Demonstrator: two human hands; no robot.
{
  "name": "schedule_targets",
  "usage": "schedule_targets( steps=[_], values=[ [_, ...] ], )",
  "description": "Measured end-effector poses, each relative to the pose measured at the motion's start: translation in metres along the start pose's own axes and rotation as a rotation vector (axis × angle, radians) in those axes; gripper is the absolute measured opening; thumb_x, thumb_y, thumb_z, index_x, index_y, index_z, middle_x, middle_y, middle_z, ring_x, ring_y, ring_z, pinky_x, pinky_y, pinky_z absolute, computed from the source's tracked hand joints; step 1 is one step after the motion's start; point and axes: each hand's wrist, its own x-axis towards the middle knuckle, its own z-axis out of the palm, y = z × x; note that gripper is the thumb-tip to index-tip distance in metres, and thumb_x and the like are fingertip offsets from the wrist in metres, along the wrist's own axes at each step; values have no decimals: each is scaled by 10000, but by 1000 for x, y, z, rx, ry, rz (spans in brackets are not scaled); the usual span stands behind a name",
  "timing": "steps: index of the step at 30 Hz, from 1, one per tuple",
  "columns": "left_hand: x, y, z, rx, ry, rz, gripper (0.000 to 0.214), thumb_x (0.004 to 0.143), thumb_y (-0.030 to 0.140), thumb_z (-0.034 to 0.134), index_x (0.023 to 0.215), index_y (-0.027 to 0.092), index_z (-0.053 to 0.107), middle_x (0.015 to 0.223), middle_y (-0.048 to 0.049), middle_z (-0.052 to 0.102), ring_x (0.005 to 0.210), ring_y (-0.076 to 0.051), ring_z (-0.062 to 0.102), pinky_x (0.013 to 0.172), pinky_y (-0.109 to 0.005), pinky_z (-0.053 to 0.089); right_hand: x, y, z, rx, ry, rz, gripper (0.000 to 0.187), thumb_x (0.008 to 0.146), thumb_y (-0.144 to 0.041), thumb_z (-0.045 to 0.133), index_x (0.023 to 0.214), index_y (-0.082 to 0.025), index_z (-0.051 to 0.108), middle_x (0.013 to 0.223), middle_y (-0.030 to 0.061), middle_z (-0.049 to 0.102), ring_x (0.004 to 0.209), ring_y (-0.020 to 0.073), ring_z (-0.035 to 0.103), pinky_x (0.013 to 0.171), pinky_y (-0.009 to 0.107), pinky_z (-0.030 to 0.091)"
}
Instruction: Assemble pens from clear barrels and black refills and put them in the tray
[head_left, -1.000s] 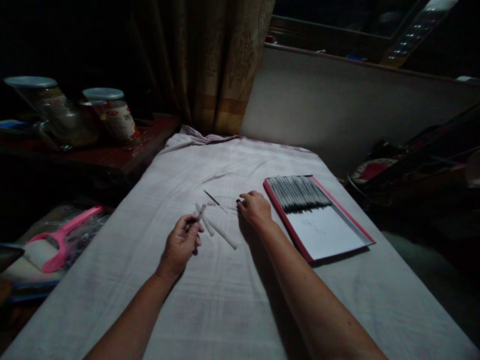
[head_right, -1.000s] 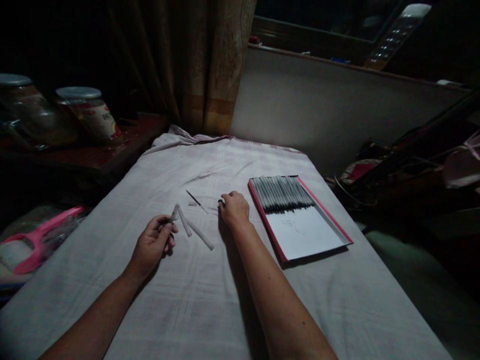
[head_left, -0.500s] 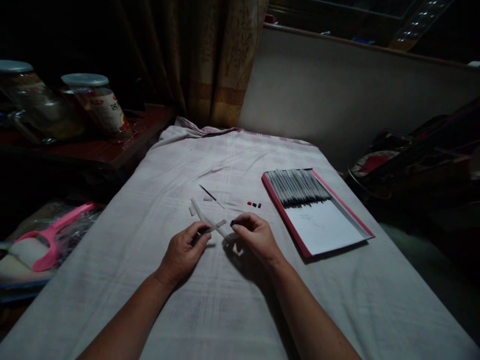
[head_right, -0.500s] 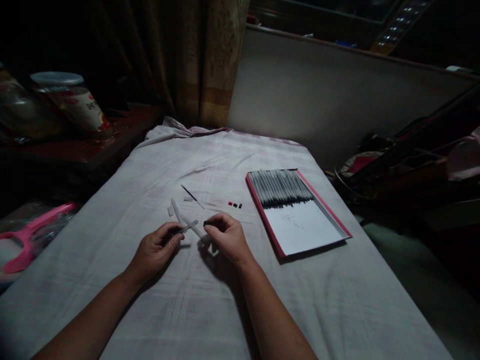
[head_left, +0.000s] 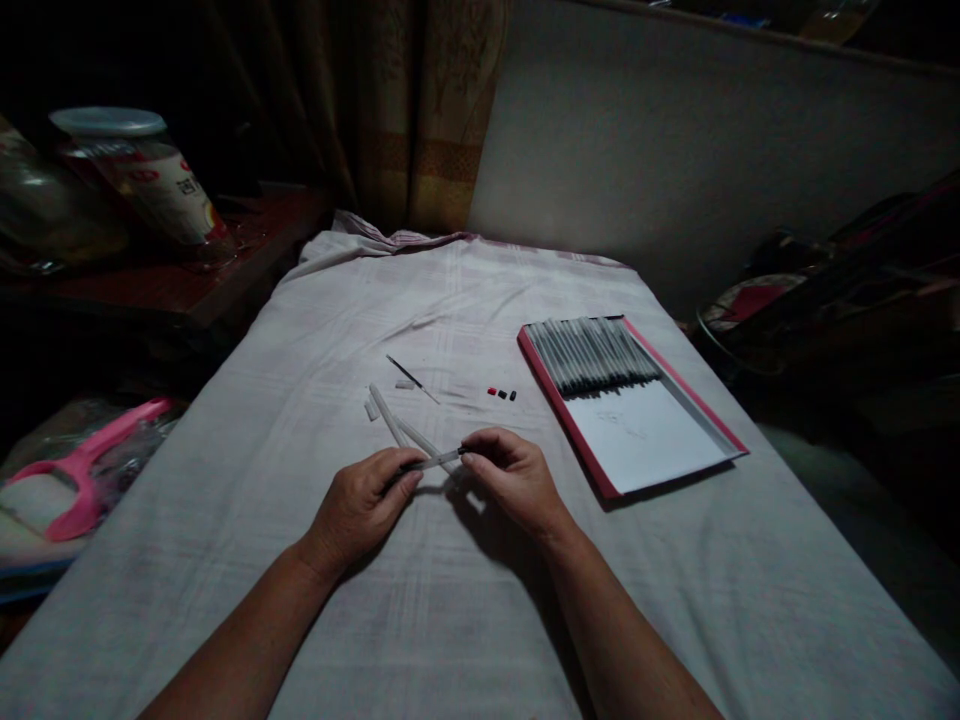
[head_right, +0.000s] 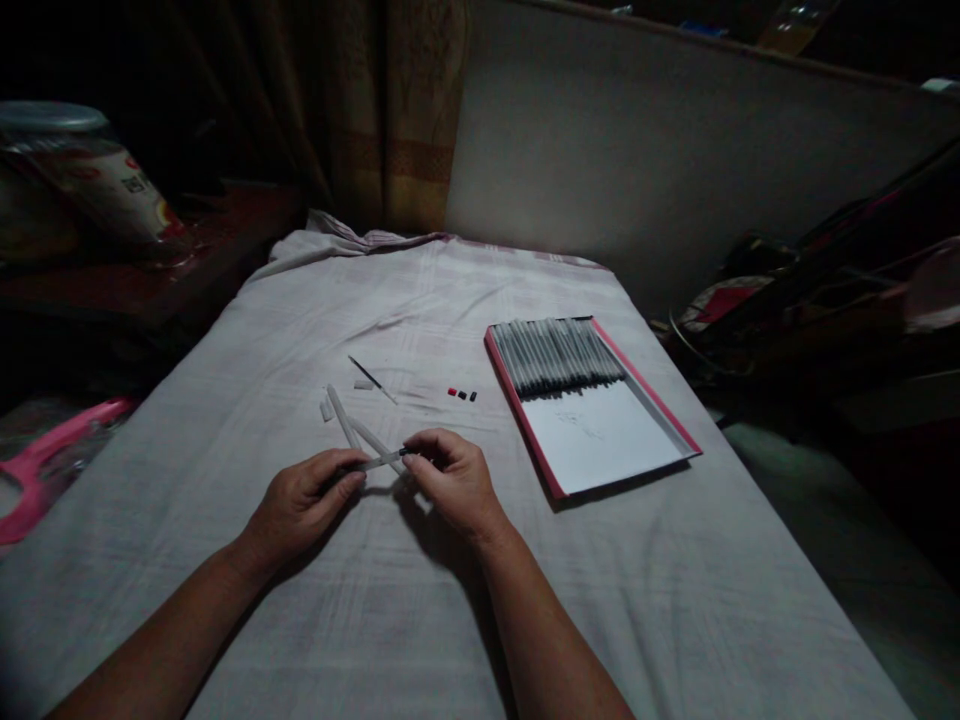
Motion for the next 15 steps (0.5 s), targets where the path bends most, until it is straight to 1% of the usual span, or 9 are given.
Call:
schedule_targets(
  steps=[3,7,11,15],
  values=[
    [1,0,1,15,-8,3,185,912,288,559,1046,218,666,912,-29,745,818,-156,707,753,-249,552,-1,3,-2,-92,-10,-49,107,735,-262,654,817,-220,708,735,17,672,651,150,610,642,294,513],
    [2,1,0,23,-12,-1,197,924,302,543,1045,215,671,908,-36,746,819,-159,709,751,-252,552,-2,2,-4,-152,-20,-88,120,758,-257,626,824,-204,711,759,30,693,665,155,621,640,285,508],
    [1,1,-2,43,-54,16,216,929,309,533,1060,219,680,911,-46,746,819,-168,710,752,-266,555,-2,-3,-8,-264,-50,-187,108,784,-249,619,815,-203,712,780,37,709,704,163,632,668,280,505],
    [0,0,-2,65,-73,61,221,926,300,540,1065,219,692,940,-51,752,838,-173,716,763,-272,561,-3,-6,-13,-389,-91,-262,99,817,-238,608,798,-206,700,752,32,697,695,156,622,666,270,492]
  ],
)
